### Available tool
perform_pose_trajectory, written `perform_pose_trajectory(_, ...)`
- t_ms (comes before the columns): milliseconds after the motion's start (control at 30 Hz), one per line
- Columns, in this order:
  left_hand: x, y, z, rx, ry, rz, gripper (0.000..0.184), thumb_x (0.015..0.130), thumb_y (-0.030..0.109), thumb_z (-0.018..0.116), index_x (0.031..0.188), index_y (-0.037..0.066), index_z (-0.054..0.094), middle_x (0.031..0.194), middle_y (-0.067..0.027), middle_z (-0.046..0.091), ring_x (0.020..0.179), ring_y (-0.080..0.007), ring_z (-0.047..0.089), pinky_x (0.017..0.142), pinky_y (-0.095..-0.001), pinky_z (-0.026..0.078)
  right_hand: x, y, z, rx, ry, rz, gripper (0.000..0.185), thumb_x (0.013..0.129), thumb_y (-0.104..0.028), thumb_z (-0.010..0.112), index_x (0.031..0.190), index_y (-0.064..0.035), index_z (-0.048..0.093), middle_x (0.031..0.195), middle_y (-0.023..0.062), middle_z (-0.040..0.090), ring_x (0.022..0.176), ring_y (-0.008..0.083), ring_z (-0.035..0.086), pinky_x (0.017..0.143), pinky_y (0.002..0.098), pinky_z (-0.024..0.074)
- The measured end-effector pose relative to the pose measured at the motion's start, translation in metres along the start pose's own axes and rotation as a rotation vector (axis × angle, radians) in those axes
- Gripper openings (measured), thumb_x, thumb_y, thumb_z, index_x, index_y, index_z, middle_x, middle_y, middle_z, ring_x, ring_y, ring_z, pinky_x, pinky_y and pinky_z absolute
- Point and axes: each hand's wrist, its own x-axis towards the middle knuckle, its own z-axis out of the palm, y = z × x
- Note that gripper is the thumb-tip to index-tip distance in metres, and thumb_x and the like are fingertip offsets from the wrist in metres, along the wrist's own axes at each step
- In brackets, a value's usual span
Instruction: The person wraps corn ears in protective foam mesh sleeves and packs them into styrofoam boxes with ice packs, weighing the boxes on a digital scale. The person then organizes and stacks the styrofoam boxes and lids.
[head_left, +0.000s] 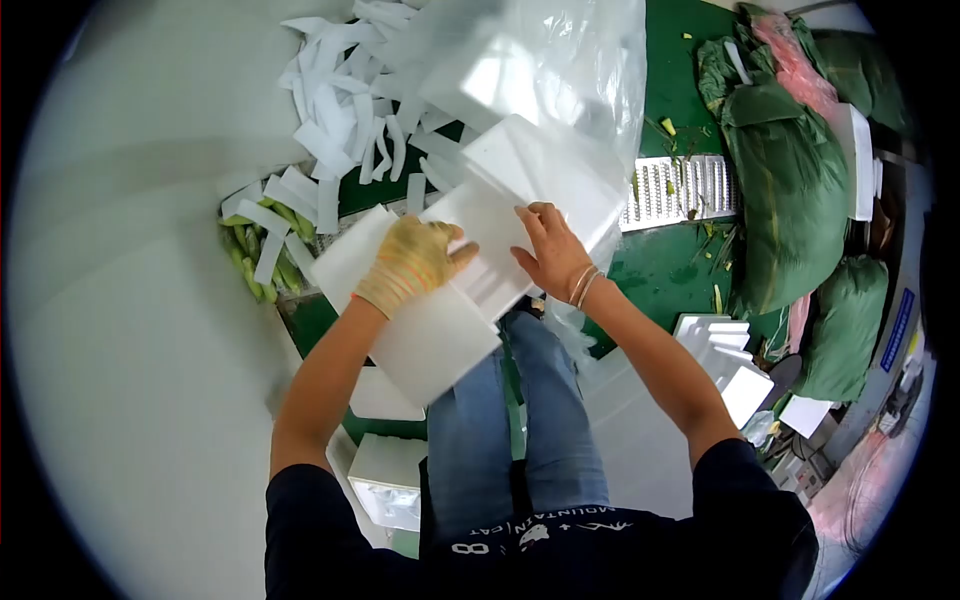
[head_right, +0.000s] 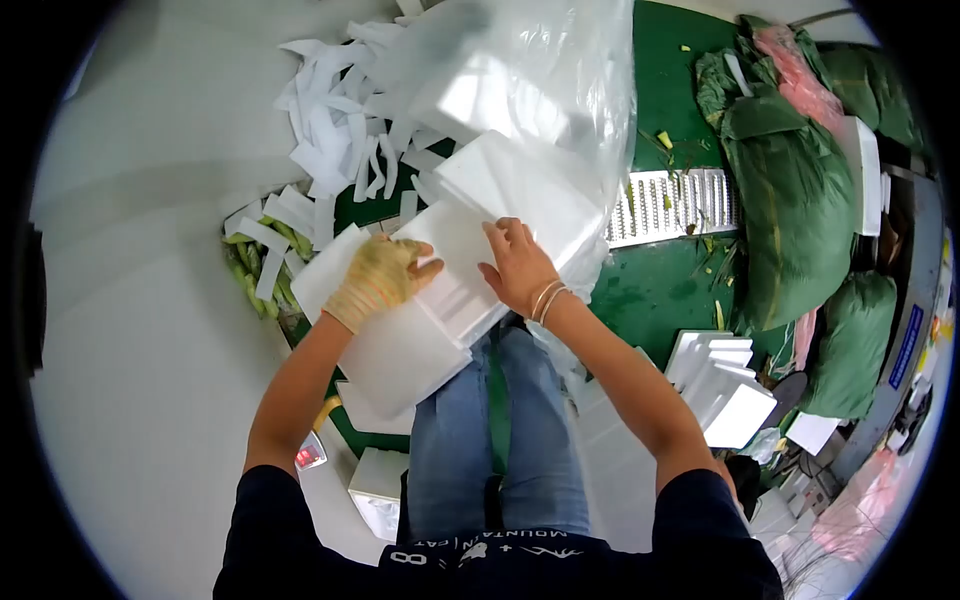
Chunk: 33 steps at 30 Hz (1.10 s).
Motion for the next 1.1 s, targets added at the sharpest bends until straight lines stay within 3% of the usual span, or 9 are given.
perform_pose_trajectory(167, -0.028, -0.011, 0.009, 0.039, 0.001, 0.188, 0.024, 0.079, 0.028, 0.056, 0.068, 0.008, 0.064, 0.073, -0.0091, 0.066, 0.068, -0.0259, 0.060, 0.074, -0.0328, 0.045, 0.053, 0.066, 0.016, -0.590, 0.045, 0.171, 0.071, 0.077, -0.035, 0.064, 0.137, -0.0124, 0.034, 0.131, 0.0136, 0.039, 0.112, 0.0324, 0.042, 0.091, 0.0428, 0.0372)
perform_pose_trajectory(300, -0.059, -0.052, -0.001, 0.013, 0.016, 0.267, 0.016, 0.073, 0.022, 0.060, 0.062, 0.009, 0.060, 0.062, -0.0080, 0.059, 0.058, -0.0268, 0.054, 0.066, -0.0354, 0.043, 0.061, 0.175, 0.021, -0.977, -0.171, 0.483, 0.057, 0.085, -0.017, 0.046, 0.140, -0.0169, 0.031, 0.138, 0.0121, 0.036, 0.121, 0.0280, 0.040, 0.100, 0.0417, 0.0345)
perform_pose_trajectory(367, -0.077, -0.075, -0.003, -0.078, 0.076, 0.269, 0.016, 0.071, 0.019, 0.060, 0.058, 0.010, 0.056, 0.057, -0.0069, 0.054, 0.054, -0.0265, 0.051, 0.062, -0.0352, 0.041, 0.057, 0.187, 0.001, -0.899, 0.043, 0.727, 0.052, 0.083, -0.013, 0.048, 0.134, -0.0157, 0.038, 0.123, 0.0132, 0.046, 0.113, 0.0296, 0.046, 0.094, 0.0407, 0.0388)
perform_pose_trajectory(467, -0.097, -0.106, -0.012, -0.138, 0.081, 0.175, 0.016, 0.069, 0.016, 0.061, 0.056, 0.010, 0.054, 0.056, -0.0069, 0.053, 0.051, -0.0266, 0.048, 0.059, -0.0343, 0.039, 0.016, 0.222, -0.011, -0.943, 0.040, 0.520, 0.035, 0.083, -0.012, 0.050, 0.118, -0.0129, 0.049, 0.117, 0.0105, 0.048, 0.110, 0.0287, 0.047, 0.091, 0.0401, 0.0399)
perform_pose_trajectory(567, -0.123, -0.115, -0.029, -0.056, -0.005, 0.095, 0.015, 0.066, 0.013, 0.063, 0.055, 0.011, 0.053, 0.055, -0.0061, 0.052, 0.049, -0.0258, 0.046, 0.057, -0.0333, 0.037, 0.011, 0.196, -0.039, -0.876, -0.060, 0.815, 0.054, 0.079, -0.011, 0.057, 0.130, -0.0080, 0.040, 0.125, 0.0144, 0.045, 0.115, 0.0314, 0.044, 0.097, 0.0395, 0.0379)
perform_pose_trajectory(633, -0.134, -0.118, -0.033, -0.101, 0.001, 0.061, 0.014, 0.063, 0.010, 0.064, 0.054, 0.011, 0.053, 0.052, -0.0051, 0.049, 0.048, -0.0248, 0.043, 0.056, -0.0322, 0.036, 0.020, 0.121, -0.035, -0.475, -0.033, 0.358, 0.069, 0.073, -0.015, 0.066, 0.133, -0.0055, 0.035, 0.127, 0.0174, 0.042, 0.116, 0.0342, 0.042, 0.098, 0.0422, 0.0361)
perform_pose_trajectory(700, -0.134, -0.118, -0.030, -0.112, 0.015, 0.068, 0.015, 0.061, 0.008, 0.064, 0.054, 0.011, 0.052, 0.049, -0.0039, 0.046, 0.047, -0.0241, 0.042, 0.056, -0.0308, 0.036, 0.043, 0.035, -0.035, 0.158, -0.297, 0.012, 0.086, 0.059, -0.018, 0.079, 0.132, -0.0071, 0.035, 0.126, 0.0164, 0.041, 0.116, 0.0357, 0.041, 0.098, 0.0414, 0.0343)
perform_pose_trajectory(767, -0.129, -0.115, -0.030, -0.108, 0.044, 0.094, 0.016, 0.062, 0.008, 0.064, 0.053, 0.011, 0.050, 0.047, -0.0040, 0.044, 0.046, -0.0241, 0.042, 0.056, -0.0306, 0.036, 0.064, -0.019, -0.039, 0.287, -0.403, -0.122, 0.095, 0.053, -0.033, 0.082, 0.131, -0.0065, 0.036, 0.126, 0.0170, 0.042, 0.115, 0.0349, 0.041, 0.099, 0.0428, 0.0318)
perform_pose_trajectory(1100, -0.100, -0.136, -0.006, -0.111, -0.012, 0.141, 0.017, 0.064, 0.010, 0.061, 0.052, 0.010, 0.049, 0.048, -0.0047, 0.046, 0.049, -0.0248, 0.047, 0.060, -0.0310, 0.039, 0.070, -0.028, 0.002, 0.018, -0.368, -0.271, 0.078, 0.045, -0.046, 0.083, 0.105, -0.0069, 0.051, 0.105, 0.0100, 0.050, 0.101, 0.0275, 0.048, 0.090, 0.0386, 0.0364)
